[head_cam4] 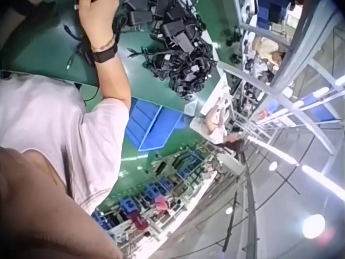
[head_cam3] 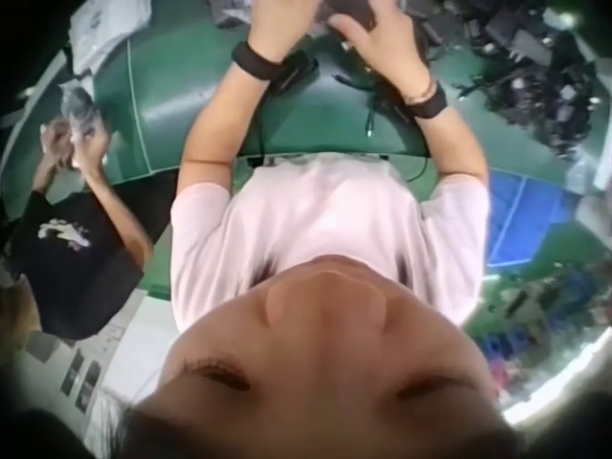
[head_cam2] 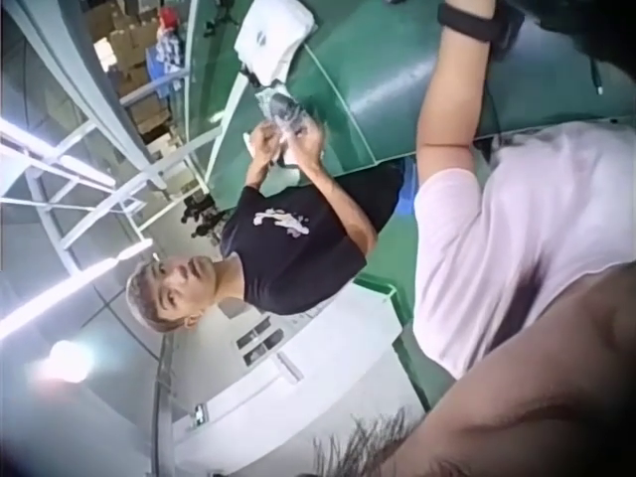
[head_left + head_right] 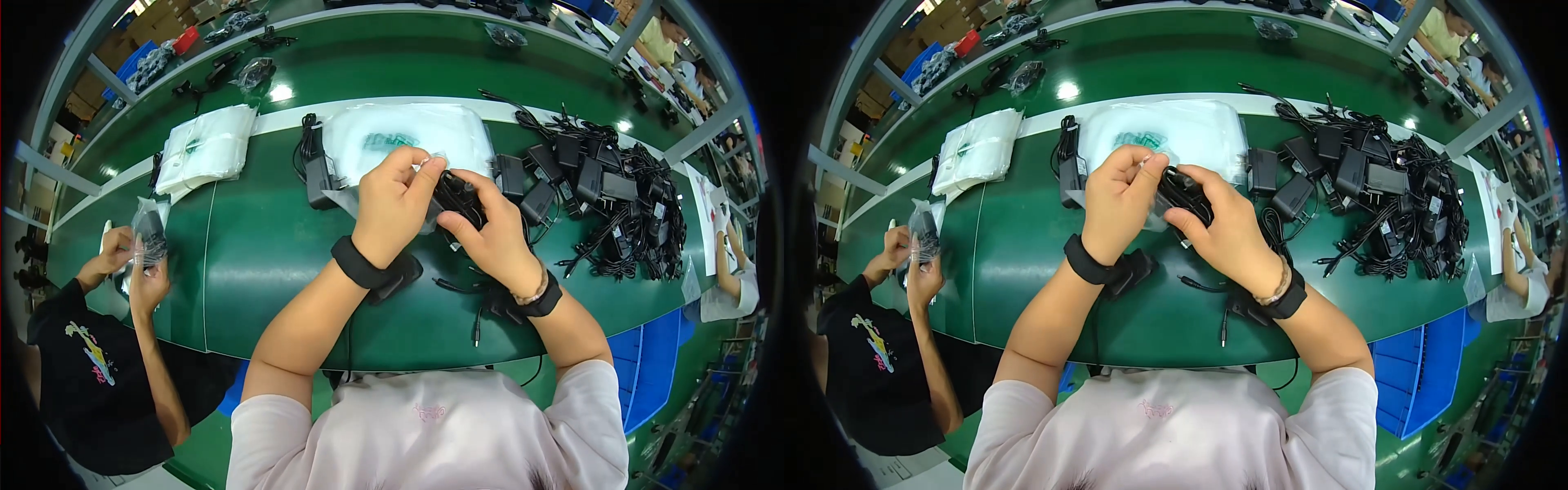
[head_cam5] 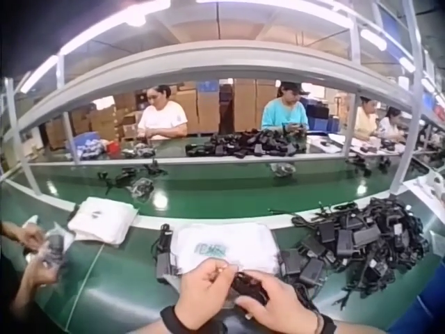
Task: The person picks up a power adapter and a cable, wraps the cable around the adapter, and places the unit into a plastic bag, repeating the process for a second unit.
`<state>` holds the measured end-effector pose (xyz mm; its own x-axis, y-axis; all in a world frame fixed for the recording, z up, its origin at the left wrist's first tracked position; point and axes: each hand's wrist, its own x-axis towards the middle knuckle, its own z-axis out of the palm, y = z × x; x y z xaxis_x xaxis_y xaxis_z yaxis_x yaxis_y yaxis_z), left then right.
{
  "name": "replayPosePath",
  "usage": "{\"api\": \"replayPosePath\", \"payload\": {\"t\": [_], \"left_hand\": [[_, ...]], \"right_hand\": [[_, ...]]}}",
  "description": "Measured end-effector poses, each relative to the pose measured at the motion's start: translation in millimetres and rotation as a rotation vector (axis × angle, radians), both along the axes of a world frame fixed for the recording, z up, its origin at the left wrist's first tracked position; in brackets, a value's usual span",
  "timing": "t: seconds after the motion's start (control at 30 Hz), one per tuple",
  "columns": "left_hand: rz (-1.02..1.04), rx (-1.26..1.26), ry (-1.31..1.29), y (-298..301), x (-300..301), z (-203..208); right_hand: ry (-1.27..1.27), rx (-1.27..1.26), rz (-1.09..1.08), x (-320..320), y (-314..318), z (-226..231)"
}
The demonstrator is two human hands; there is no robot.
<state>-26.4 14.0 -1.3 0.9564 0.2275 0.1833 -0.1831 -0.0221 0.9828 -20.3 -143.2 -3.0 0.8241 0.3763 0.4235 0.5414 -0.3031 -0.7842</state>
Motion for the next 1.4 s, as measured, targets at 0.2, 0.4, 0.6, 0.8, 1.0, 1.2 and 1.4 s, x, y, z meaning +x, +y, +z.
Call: {"api": "replayPosePath", "payload": {"t": [0.2, 0.4, 0.6, 0.8, 1.0, 1.2, 1.4], "left_hand": [[-0.115, 0.232, -0.166, 14, 1, 13], [-0.175, 0.383, -0.017, 29, -6, 32], [-0.114, 0.544, -0.309, 18, -7, 18], [0.023, 0.82, -0.36, 8, -17, 9], [0.085, 1.043, -0.622, 16, -18, 20], [0.133, 0.995, -0.593, 21, -20, 17], [0.062, 0.939, -0.691, 8, -26, 7]], "right_hand": [[0.254, -0.038, 0.288, 11, -3, 11], [0.053, -0.151, 0.456, 13, 1, 18], [0.514, 0.067, 0.332, 16, 8, 2], [0.814, 0.013, 0.249, 24, 17, 10], [1.023, 0.417, 0.228, 25, 13, 24], [0.632, 0.353, 0.22, 28, 24, 5], [0.279, 0.066, 0.197, 33, 24, -1]]}}
